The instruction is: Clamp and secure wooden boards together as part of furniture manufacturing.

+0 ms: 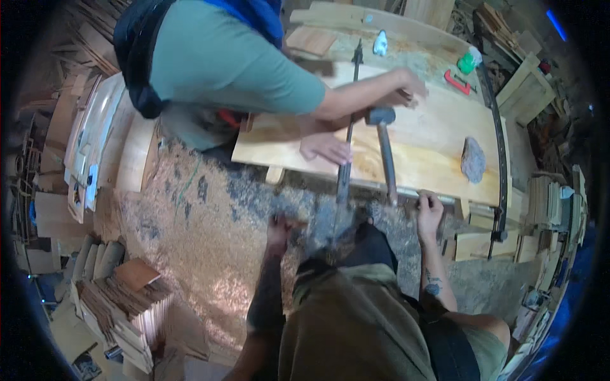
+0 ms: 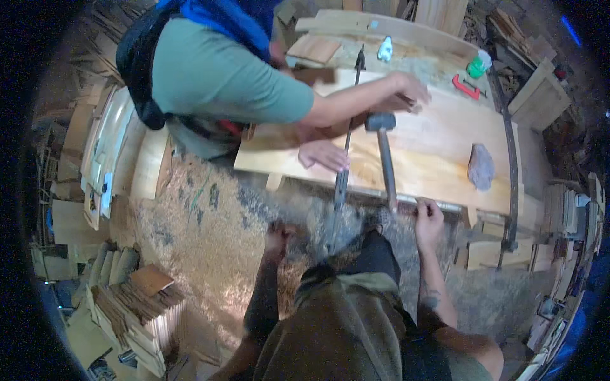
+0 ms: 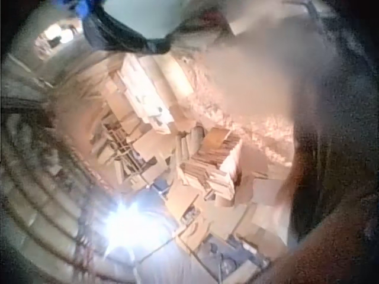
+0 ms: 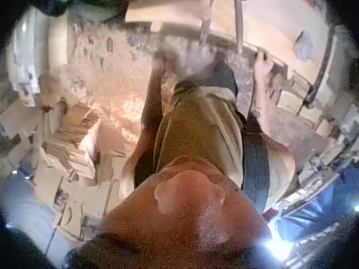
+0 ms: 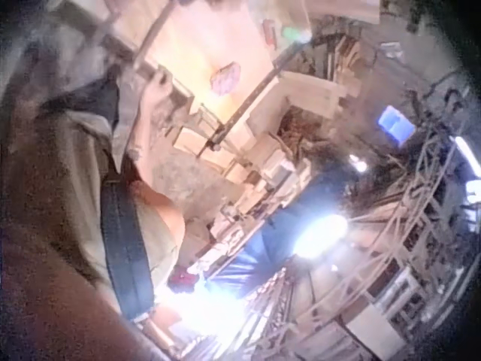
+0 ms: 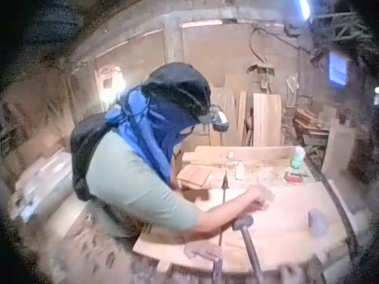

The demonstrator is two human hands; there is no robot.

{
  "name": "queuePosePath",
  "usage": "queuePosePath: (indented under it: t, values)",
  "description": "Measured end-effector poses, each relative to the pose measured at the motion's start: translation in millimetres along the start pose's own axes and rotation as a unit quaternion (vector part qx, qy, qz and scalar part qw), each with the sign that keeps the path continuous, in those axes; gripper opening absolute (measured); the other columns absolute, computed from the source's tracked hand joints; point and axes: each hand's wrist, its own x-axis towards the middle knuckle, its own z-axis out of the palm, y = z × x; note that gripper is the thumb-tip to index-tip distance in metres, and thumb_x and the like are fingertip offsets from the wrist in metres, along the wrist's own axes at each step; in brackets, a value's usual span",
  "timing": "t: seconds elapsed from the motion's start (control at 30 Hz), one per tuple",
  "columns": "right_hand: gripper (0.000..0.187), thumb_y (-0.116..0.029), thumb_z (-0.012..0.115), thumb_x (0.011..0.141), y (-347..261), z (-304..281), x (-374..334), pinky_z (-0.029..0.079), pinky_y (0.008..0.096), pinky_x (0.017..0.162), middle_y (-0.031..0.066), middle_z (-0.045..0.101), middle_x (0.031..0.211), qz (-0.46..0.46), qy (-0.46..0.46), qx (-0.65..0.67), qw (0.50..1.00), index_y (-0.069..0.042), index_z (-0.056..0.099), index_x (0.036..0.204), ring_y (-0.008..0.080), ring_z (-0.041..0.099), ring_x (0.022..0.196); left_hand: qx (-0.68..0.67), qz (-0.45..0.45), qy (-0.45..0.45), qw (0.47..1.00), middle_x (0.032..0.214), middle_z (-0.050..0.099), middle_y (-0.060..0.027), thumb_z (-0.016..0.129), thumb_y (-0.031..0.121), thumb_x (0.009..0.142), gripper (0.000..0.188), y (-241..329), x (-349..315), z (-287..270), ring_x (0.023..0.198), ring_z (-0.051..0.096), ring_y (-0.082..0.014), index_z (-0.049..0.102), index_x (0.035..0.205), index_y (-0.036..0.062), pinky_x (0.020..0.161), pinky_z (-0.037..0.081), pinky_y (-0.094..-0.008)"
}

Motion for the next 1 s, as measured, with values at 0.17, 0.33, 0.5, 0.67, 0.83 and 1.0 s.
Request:
queuePosePath:
  t: [0.17, 0.33, 0.5, 0.67, 0.83, 1.0]
  values:
    - [0.018, -0.016, 0.061, 0.093, 8.9, 32.8, -95.5, 0.046, 0.0232, 0.063, -0.0009, 0.064, 0.080, 0.079, -0.124, 0.042, 0.988, -0.001, 0.066, 0.102, 0.0080, 0.056, 0.069, 0.074, 0.003, -0.003, 0.997, 0.102, 0.063, -0.0113, 0.063, 0.007, 0.091, 0.029, 89.5, 2.0, 57.9, 0.094, 0.062, -0.0199, 0.055, 0.118, -0.0008, 0.081, 0.053, -0.0281]
    - [0.046, -0.030, 0.070, 0.086, 8.4, 81.6, -154.4, 0.050, 0.0294, 0.081, 0.0111, 0.069, 0.099, 0.101, -0.246, -0.083, 0.960, 0.001, 0.060, 0.118, 0.0171, 0.064, 0.088, -0.114, -0.092, 0.054, 0.988, 0.103, 0.063, -0.0116, 0.064, 0.009, 0.090, 0.027, 104.1, 17.5, 103.1, 0.090, 0.062, -0.0183, 0.058, 0.114, -0.0047, 0.079, 0.053, -0.0283]
    - [0.079, -0.040, 0.074, 0.077, 20.3, 119.6, -171.2, 0.046, 0.0414, 0.098, 0.0299, 0.057, 0.123, 0.046, -0.271, -0.198, 0.941, 0.005, 0.043, 0.135, 0.0384, 0.057, 0.115, -0.105, -0.107, -0.005, 0.989, 0.108, 0.064, -0.0147, 0.068, 0.005, 0.088, 0.038, 111.0, 42.0, 130.1, 0.094, 0.064, -0.0196, 0.054, 0.121, -0.0060, 0.083, 0.055, -0.0292]
    - [0.032, -0.029, 0.065, 0.087, 58.0, 152.3, -183.5, 0.051, 0.0439, 0.072, 0.0208, 0.067, 0.079, 0.046, -0.225, -0.215, 0.949, 0.001, 0.059, 0.097, 0.0336, 0.069, 0.078, -0.107, -0.137, -0.101, 0.980, 0.106, 0.065, -0.0138, 0.068, 0.007, 0.088, 0.035, 101.5, 70.5, 147.7, 0.092, 0.065, -0.0178, 0.058, 0.119, -0.0049, 0.077, 0.055, -0.0270]
    - [0.032, -0.031, 0.056, 0.095, 57.9, 151.3, -207.5, 0.050, 0.0410, 0.070, 0.0214, 0.065, 0.076, 0.075, -0.176, -0.157, 0.969, 0.001, 0.061, 0.091, 0.0332, 0.066, 0.072, -0.138, -0.148, -0.196, 0.959, 0.104, 0.064, -0.0097, 0.067, 0.010, 0.090, 0.030, 95.0, 81.1, 162.8, 0.088, 0.063, -0.0150, 0.059, 0.115, -0.0049, 0.082, 0.054, -0.0274]
    - [0.025, -0.024, 0.061, 0.094, 69.3, 161.9, -235.2, 0.043, 0.0294, 0.064, 0.0040, 0.059, 0.072, 0.132, -0.057, -0.069, 0.987, 0.001, 0.064, 0.094, 0.0113, 0.047, 0.067, -0.140, -0.181, -0.198, 0.953, 0.101, 0.065, -0.0059, 0.065, 0.014, 0.092, 0.022, 113.5, 92.6, 159.0, 0.085, 0.064, -0.0148, 0.062, 0.108, -0.0001, 0.080, 0.054, -0.0266]
